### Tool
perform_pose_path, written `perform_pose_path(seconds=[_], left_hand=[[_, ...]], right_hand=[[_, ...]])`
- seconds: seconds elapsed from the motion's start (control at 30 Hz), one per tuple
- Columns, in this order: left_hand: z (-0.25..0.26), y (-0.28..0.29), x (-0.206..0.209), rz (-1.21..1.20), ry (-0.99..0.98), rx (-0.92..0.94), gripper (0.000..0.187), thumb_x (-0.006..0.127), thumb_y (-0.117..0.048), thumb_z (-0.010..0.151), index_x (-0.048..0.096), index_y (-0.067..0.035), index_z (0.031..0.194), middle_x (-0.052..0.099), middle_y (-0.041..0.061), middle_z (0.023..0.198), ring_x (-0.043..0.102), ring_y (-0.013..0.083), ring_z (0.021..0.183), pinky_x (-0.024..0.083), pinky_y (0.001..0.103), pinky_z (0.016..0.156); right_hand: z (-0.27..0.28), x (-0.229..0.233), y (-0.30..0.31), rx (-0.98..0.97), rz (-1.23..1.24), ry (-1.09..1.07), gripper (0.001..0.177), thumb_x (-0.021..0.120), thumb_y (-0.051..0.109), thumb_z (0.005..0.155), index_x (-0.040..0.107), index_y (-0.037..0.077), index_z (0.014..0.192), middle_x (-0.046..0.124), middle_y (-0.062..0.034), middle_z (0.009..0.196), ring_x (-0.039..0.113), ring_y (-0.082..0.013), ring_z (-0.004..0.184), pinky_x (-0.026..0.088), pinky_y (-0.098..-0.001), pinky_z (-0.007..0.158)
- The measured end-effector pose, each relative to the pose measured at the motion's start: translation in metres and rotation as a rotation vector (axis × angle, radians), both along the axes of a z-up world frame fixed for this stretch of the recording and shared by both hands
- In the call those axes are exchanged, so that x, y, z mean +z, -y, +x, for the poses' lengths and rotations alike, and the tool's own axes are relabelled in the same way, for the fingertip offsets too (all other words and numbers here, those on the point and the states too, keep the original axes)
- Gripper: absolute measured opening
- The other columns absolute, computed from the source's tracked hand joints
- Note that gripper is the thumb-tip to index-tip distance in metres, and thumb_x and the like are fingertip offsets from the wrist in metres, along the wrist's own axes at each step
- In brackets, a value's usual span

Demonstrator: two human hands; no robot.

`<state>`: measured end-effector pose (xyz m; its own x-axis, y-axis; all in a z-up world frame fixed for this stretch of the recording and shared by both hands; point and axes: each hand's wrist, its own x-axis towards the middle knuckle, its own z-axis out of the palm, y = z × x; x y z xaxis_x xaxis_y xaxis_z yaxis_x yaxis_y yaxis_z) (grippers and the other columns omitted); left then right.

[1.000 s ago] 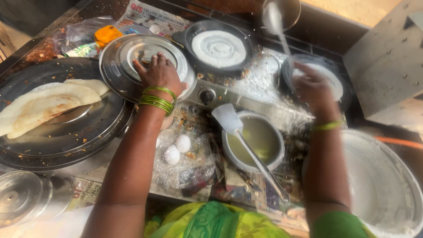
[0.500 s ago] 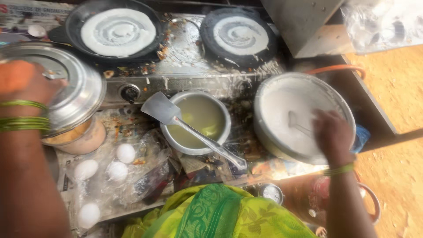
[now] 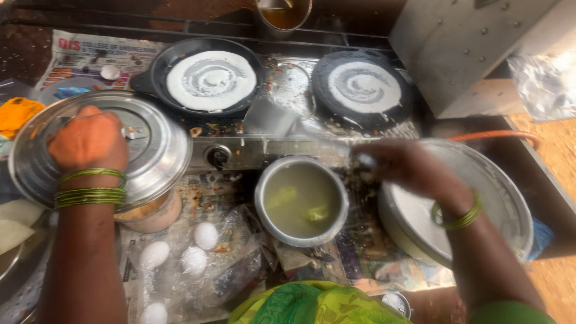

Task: The person prepares dosa batter, pours it onto hot pans, spreads it into thin circles, adds oil, and flips the cooking dosas. They remove finished dosas to a tray and continue the cycle with fresh batter.

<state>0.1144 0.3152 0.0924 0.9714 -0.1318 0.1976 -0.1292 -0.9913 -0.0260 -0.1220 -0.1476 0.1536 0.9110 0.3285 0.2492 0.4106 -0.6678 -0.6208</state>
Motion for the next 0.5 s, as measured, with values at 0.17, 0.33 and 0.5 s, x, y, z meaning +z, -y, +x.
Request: perform_pose_path(seconds=[0.17,0.33,0.5], left_hand=[[-0.01,0.005,0.008,-0.046,-0.015,0.042,0.028,0.054,-0.016,0.095,0.076,-0.011,0.111,0.064,0.014,0.129,0.068,0.041,0.108,0.051,0.057,0.09],[-0.022,0.017,0.016,-0.108,-0.011,0.063,0.025,0.055,-0.016,0.093,0.077,-0.011,0.105,0.064,0.012,0.123,0.069,0.0383,0.104,0.05,0.057,0.09],[-0.02,0.013,0.017,-0.105,-0.017,0.077,0.024,0.056,-0.017,0.09,0.077,-0.013,0.101,0.065,0.01,0.119,0.071,0.0359,0.098,0.045,0.06,0.095]], right_hand=[[0.148,0.085,0.012,-0.473,-0.958,0.478,0.042,0.057,-0.004,0.096,0.08,0.02,0.122,0.073,-0.0112,0.086,0.064,-0.0216,0.055,0.051,-0.0354,0.048],[0.348,0.07,-0.005,-0.457,-1.244,0.365,0.018,0.064,0.016,0.098,0.079,0.007,0.097,0.075,-0.0101,0.084,0.071,-0.0247,0.069,0.055,-0.0399,0.053],[0.417,0.024,-0.012,-0.629,-1.202,0.078,0.02,0.064,0.026,0.094,0.081,0.017,0.101,0.076,-0.0085,0.095,0.073,-0.0277,0.088,0.053,-0.0423,0.067]])
